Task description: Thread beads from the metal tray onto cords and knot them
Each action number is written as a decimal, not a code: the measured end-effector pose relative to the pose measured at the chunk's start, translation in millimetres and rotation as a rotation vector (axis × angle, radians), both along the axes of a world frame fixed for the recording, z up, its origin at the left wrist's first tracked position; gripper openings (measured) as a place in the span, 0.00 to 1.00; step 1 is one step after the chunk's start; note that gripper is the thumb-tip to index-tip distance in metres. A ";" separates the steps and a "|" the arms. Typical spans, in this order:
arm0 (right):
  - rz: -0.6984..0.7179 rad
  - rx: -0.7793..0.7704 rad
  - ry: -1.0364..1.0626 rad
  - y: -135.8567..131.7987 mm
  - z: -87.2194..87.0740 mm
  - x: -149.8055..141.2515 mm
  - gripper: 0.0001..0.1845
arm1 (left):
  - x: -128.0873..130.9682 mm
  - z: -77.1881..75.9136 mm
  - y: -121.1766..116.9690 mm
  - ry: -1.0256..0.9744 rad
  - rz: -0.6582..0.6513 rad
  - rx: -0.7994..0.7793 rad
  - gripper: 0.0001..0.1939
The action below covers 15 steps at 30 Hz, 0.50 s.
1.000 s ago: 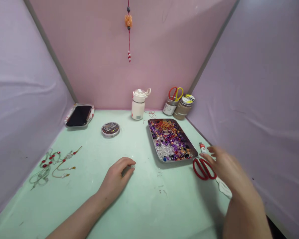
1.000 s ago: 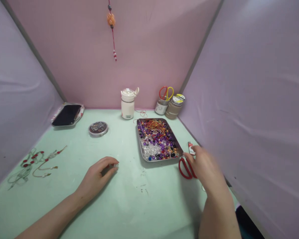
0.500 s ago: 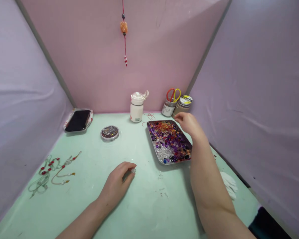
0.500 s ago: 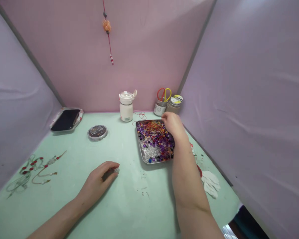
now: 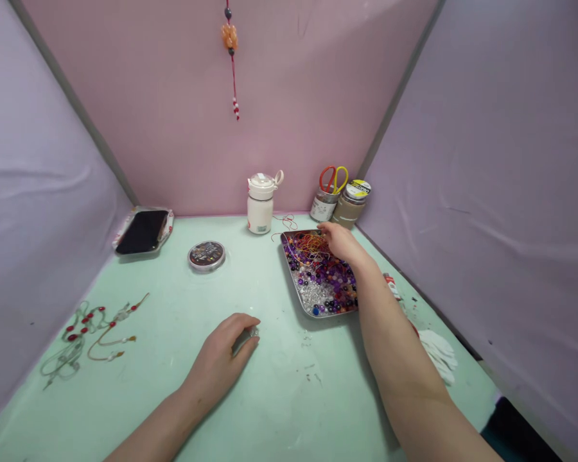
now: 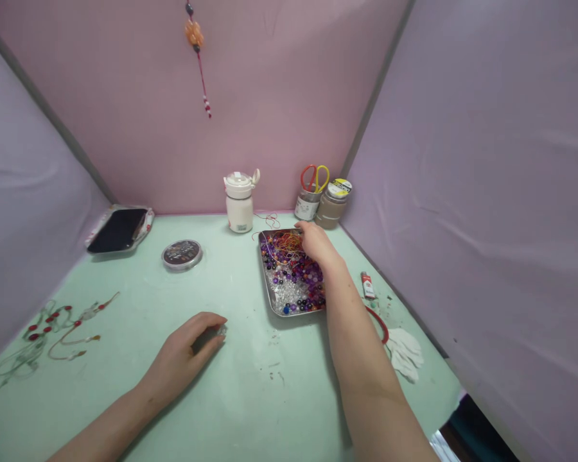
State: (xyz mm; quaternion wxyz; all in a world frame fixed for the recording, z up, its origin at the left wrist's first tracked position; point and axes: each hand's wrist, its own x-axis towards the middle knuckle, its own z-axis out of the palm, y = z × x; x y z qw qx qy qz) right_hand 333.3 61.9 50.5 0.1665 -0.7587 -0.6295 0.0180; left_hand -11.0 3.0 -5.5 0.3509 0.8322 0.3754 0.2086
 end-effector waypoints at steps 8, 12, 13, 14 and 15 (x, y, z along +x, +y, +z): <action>0.156 0.029 -0.065 0.3 -1.2 -5.3 0.20 | 1.8 1.9 -0.9 -0.020 0.009 0.012 0.09; 0.180 0.039 -0.087 2.1 0.0 -3.4 0.21 | 1.7 2.7 -1.4 -0.018 0.008 0.016 0.09; 0.186 0.031 -0.092 2.3 0.5 -3.0 0.20 | 1.7 2.9 -1.4 -0.018 0.010 0.017 0.09; 0.194 0.017 -0.097 2.2 0.9 -3.0 0.20 | 1.7 3.0 -1.4 -0.019 0.010 0.019 0.09; 0.205 -0.003 -0.101 1.8 1.3 -3.3 0.20 | 1.7 3.0 -1.3 -0.020 0.011 0.022 0.09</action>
